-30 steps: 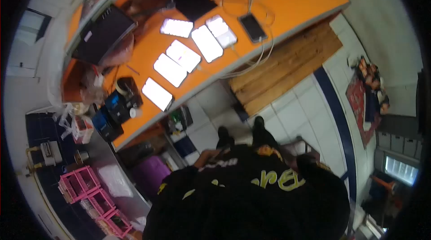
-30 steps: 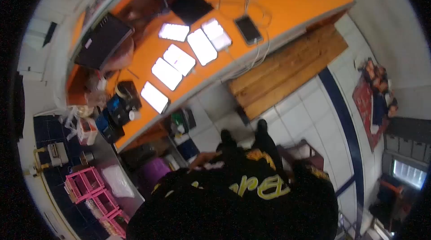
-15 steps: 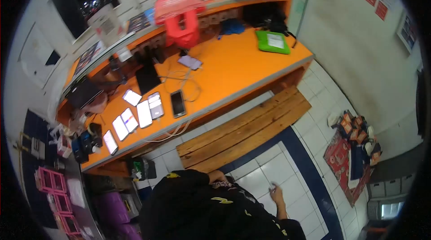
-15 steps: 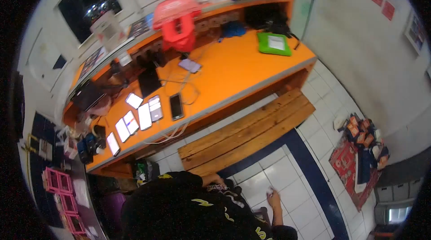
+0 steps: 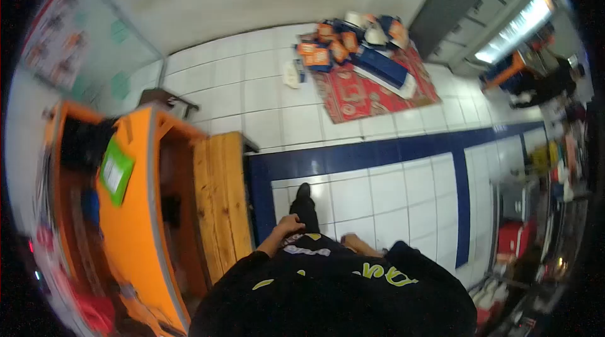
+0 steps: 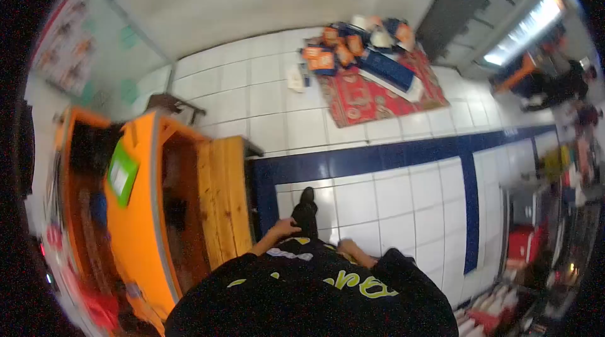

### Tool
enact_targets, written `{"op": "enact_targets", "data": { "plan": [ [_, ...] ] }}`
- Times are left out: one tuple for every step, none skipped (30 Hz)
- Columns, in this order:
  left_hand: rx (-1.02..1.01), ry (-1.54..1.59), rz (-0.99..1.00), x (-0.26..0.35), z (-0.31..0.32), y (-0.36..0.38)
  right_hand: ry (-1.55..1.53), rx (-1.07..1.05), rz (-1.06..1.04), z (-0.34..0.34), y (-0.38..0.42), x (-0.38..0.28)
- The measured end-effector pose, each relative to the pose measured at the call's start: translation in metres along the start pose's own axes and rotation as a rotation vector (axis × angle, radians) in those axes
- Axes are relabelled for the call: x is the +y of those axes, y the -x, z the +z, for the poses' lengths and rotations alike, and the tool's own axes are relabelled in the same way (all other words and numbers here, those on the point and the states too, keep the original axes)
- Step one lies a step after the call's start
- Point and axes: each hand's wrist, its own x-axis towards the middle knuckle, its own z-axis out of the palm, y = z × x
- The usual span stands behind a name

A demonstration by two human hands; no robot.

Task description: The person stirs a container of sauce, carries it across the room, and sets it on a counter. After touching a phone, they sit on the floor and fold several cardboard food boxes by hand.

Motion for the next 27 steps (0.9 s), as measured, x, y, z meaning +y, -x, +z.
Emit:
{"op": "enact_targets", "data": {
  "plan": [
    [-0.072, -0.116, 0.052, 0.013, -0.017, -0.031, -0.238, 0.200, -0.090, -0.089, 0.045, -0.042],
    [-0.186, -0.169, 0.075, 0.027, -0.032, -0.063, -0.375, 0.188, 0.105, -0.142, 0.059, -0.055],
    [-0.291, -0.222, 0.096, 0.040, -0.043, -0.088, -0.360, 0.309, 0.231, -0.167, 0.059, -0.054],
    [-0.317, -0.243, 0.108, 0.054, -0.052, -0.110, -0.320, 0.410, 0.365, -0.190, 0.066, -0.053],
    [-0.335, -0.284, 0.154, 0.067, -0.059, -0.133, -0.272, 0.503, 0.500, -0.214, 0.074, -0.049],
    [-0.350, -0.319, 0.196, 0.079, -0.065, -0.152, -0.292, 0.498, 0.518, -0.241, 0.084, -0.048],
    [-0.370, -0.328, 0.194, 0.092, -0.077, -0.169, -0.341, 0.511, 0.525, -0.271, 0.094, -0.046],
    [-0.429, -0.284, 0.226, 0.108, -0.092, -0.183, -0.387, 0.524, 0.524, -0.294, 0.094, -0.036],
    [-0.482, -0.235, 0.257, 0.125, -0.104, -0.198, -0.397, 0.515, 0.524, -0.303, 0.083, -0.017],
    [-0.579, -0.201, 0.256, 0.158, -0.123, -0.205, -0.450, 0.494, 0.422, -0.307, 0.068, 0.007],
    [-0.583, -0.192, 0.246, 0.183, -0.134, -0.214, -0.501, 0.468, 0.318, -0.316, 0.056, 0.033],
    [-0.661, -0.256, 0.251, 0.202, -0.144, -0.224, -0.613, 0.507, 0.320, -0.345, 0.054, 0.048],
    [-0.738, -0.316, 0.256, 0.216, -0.149, -0.238, -0.611, 0.484, 0.314, -0.371, 0.054, 0.065],
    [-0.736, -0.300, 0.236, 0.221, -0.147, -0.254, -0.701, 0.490, 0.203, -0.399, 0.053, 0.087],
    [-0.727, -0.296, 0.223, 0.228, -0.150, -0.279, -0.792, 0.509, 0.089, -0.433, 0.043, 0.112],
    [-0.746, -0.150, 0.104, 0.248, -0.160, -0.296, -0.843, 0.340, 0.001, -0.461, 0.045, 0.130],
    [-0.769, -0.133, 0.074, 0.269, -0.170, -0.314, -0.805, 0.162, -0.066, -0.489, 0.050, 0.147],
    [-0.870, 0.130, -0.179, 0.292, -0.184, -0.345, -0.759, 0.137, -0.102, -0.485, 0.044, 0.169],
    [-0.940, 0.400, -0.427, 0.305, -0.194, -0.382, -0.702, 0.119, -0.144, -0.484, 0.032, 0.192],
    [-0.741, 0.454, -0.315, 0.291, -0.184, -0.425, -0.702, 0.087, -0.159, -0.497, 0.019, 0.209],
    [-0.539, 0.492, -0.207, 0.273, -0.173, -0.467, -0.472, 0.067, -0.112, -0.515, 0.011, 0.221],
    [-0.337, 0.292, 0.029, 0.269, -0.172, -0.503, -0.245, 0.055, -0.067, -0.529, 0.000, 0.235],
    [-0.142, 0.081, 0.260, 0.265, -0.166, -0.536, -0.259, 0.037, -0.078, -0.540, -0.016, 0.253],
    [-0.150, 0.077, 0.244, 0.266, -0.162, -0.558, -0.163, 0.292, -0.290, -0.552, -0.036, 0.274],
    [0.003, 0.052, 0.290, 0.265, -0.155, -0.599, -0.062, 0.547, -0.503, -0.549, -0.084, 0.314],
    [0.163, 0.030, 0.349, 0.271, -0.154, -0.618, -0.059, 0.542, -0.509, -0.543, -0.104, 0.342],
    [0.170, 0.034, 0.345, 0.268, -0.157, -0.645, -0.087, 0.542, -0.534, -0.535, -0.123, 0.370]
  ]
}}
